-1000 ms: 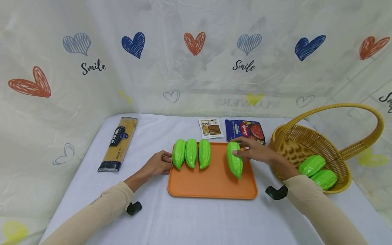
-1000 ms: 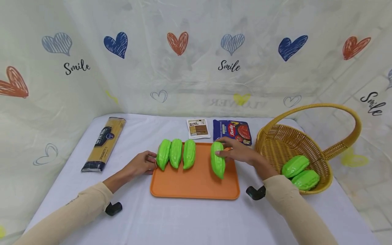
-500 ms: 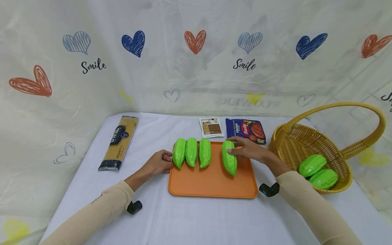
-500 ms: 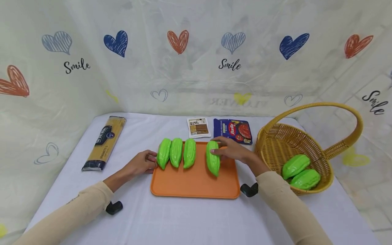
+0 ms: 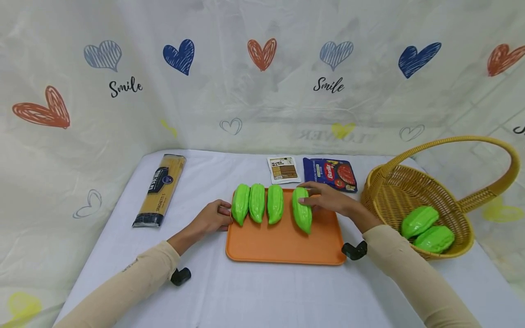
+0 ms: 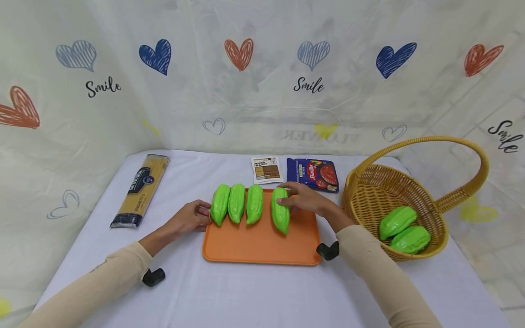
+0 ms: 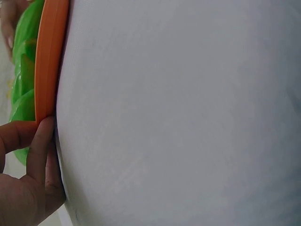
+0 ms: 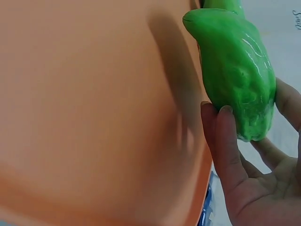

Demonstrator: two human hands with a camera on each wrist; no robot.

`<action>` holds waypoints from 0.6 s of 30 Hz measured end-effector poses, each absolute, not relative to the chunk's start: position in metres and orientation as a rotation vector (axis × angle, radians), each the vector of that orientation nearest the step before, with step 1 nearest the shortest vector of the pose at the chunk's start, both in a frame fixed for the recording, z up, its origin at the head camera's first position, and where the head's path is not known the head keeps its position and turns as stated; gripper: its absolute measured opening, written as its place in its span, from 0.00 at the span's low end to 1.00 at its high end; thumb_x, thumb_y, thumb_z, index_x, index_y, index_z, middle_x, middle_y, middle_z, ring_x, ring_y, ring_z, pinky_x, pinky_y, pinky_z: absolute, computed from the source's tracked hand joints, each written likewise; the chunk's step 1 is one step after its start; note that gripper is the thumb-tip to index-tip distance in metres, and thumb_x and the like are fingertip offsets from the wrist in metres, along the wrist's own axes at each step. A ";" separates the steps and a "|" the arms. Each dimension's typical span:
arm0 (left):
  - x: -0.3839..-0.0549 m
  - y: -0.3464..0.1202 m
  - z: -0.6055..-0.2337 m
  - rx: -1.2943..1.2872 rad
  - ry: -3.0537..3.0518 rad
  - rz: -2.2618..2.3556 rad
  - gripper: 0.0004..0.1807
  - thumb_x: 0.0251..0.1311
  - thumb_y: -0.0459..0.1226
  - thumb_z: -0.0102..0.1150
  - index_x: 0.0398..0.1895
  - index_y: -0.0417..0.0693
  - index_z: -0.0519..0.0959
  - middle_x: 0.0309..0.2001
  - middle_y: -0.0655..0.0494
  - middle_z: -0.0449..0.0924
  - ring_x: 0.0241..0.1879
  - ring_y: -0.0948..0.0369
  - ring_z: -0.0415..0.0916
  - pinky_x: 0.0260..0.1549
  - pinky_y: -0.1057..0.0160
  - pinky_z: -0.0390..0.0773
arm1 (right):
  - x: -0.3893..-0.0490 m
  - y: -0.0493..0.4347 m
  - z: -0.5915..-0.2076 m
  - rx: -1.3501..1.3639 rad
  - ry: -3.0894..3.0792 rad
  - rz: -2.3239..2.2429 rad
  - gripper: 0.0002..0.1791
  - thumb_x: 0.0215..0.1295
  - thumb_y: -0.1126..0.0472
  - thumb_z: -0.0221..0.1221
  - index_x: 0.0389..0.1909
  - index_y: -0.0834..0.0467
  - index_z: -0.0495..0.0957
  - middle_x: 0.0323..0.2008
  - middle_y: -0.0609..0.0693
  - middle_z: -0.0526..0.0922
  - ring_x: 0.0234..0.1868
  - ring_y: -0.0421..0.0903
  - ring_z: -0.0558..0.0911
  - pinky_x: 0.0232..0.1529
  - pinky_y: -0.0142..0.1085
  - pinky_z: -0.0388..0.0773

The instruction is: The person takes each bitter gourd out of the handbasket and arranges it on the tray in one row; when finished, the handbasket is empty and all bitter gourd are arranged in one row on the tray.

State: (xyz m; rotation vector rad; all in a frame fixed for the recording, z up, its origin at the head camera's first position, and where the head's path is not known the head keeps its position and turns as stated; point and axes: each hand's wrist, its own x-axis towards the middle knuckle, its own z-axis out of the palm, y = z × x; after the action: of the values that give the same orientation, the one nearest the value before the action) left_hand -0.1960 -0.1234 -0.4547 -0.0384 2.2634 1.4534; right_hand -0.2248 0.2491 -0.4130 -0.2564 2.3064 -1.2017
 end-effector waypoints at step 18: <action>-0.197 -0.124 -0.456 -0.039 2.238 1.473 0.27 0.59 0.30 0.62 0.64 0.39 0.70 0.52 0.44 0.74 0.44 0.55 0.79 0.40 0.61 0.87 | -0.238 0.235 -0.421 -0.208 2.273 -1.245 0.40 0.67 0.46 0.63 0.75 0.56 0.60 0.68 0.70 0.67 0.54 0.54 0.84 0.56 0.48 0.84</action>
State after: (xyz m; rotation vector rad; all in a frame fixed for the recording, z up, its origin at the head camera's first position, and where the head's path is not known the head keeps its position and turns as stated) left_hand -0.1970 -0.1240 -0.4563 -0.0390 2.2382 1.4734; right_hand -0.2380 0.2354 -0.4211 -0.2079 2.2729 -1.2450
